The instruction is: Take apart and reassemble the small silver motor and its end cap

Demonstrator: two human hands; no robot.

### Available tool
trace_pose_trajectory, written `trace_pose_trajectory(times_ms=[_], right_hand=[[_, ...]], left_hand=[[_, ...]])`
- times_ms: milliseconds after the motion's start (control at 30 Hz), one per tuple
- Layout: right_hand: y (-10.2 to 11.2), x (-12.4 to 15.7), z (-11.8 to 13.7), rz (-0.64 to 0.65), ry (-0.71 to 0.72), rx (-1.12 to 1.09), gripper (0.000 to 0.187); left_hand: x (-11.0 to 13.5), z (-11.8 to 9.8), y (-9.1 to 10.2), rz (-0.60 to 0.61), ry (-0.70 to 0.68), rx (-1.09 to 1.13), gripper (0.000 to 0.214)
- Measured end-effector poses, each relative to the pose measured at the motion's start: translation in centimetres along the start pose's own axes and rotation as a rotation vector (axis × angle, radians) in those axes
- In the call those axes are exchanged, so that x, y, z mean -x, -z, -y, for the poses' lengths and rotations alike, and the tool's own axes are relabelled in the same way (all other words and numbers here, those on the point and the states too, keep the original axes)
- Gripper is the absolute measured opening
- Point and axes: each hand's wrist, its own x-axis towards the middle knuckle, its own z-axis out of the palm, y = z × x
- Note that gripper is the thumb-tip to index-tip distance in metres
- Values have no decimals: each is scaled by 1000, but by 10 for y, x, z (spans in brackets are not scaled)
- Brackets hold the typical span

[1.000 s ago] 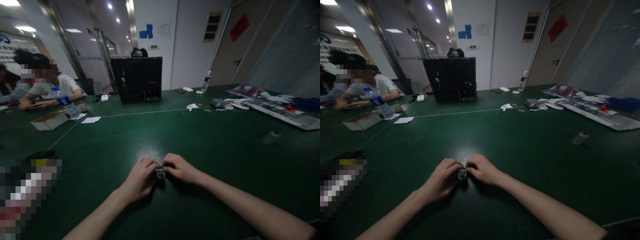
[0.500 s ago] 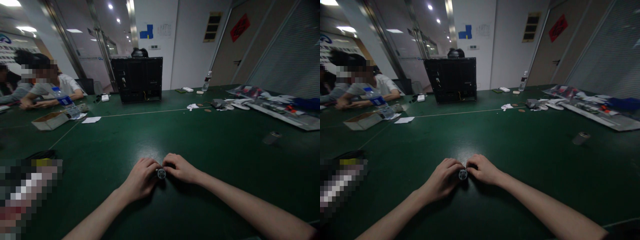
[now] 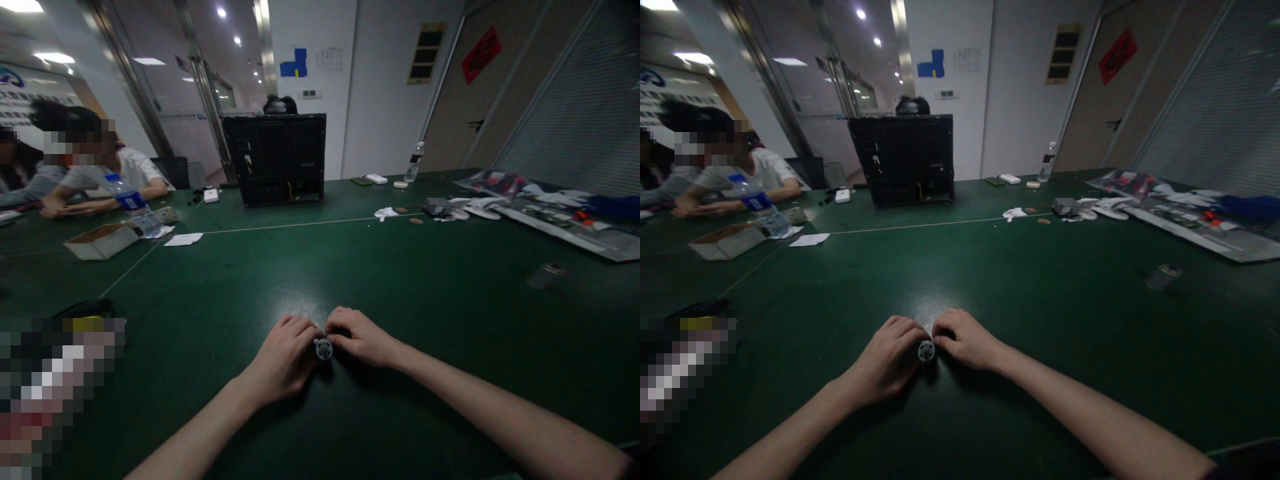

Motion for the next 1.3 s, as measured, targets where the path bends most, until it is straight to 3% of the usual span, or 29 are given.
trace_pose_trajectory(times_ms=[333, 767, 1067, 1300], right_hand=[[-1, 0, 2, 7, 9, 19, 9], [2, 4, 1, -73, 59, 32, 8], [2, 9, 6, -122, 178, -57, 41], [0, 8, 5, -112, 205, -41, 36]], left_hand=[[0, -1, 4, 21, -34, -36, 24], [0, 4, -1, -51, 10, -25, 21], [0, 8, -1, -37, 109, 54, 27], [-1, 10, -3, -36, 128, 83, 27]])
